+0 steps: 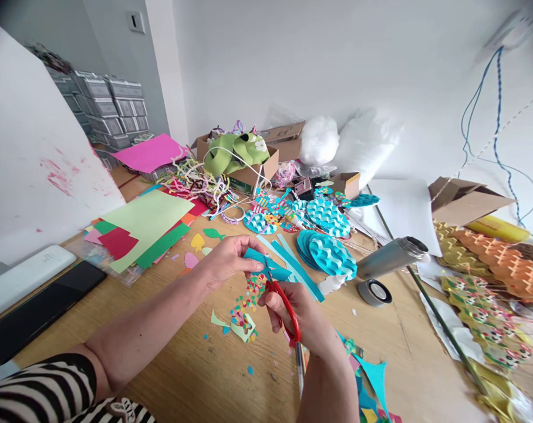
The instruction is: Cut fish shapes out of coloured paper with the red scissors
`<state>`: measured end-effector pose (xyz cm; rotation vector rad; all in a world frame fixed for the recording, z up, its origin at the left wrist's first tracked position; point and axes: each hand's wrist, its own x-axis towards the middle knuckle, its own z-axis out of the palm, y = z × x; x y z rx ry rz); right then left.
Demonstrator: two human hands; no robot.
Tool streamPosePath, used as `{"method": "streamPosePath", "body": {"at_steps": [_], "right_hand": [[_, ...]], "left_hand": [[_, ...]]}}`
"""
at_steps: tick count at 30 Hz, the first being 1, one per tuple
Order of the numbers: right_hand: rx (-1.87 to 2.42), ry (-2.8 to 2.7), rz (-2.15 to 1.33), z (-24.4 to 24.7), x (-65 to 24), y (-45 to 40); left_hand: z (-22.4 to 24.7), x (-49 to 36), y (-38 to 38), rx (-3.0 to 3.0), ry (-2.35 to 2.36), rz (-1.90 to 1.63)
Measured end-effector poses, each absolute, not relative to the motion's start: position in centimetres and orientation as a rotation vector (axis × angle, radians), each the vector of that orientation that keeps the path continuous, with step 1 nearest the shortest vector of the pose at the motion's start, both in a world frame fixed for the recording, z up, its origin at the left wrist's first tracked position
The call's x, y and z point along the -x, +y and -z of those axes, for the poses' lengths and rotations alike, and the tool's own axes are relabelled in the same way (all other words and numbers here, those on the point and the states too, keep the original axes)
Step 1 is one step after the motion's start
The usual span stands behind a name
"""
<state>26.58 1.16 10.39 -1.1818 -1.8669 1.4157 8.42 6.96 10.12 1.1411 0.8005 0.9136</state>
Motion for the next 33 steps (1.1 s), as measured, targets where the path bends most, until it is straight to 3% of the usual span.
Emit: {"method": "streamPosePath", "body": {"at_steps": [33], "right_hand": [[1.261,-1.842,-1.443,-10.33,-26.75,0.99]], "left_hand": [[-10.24,-8.47,7.00,-1.075,0.795,-0.926]]}}
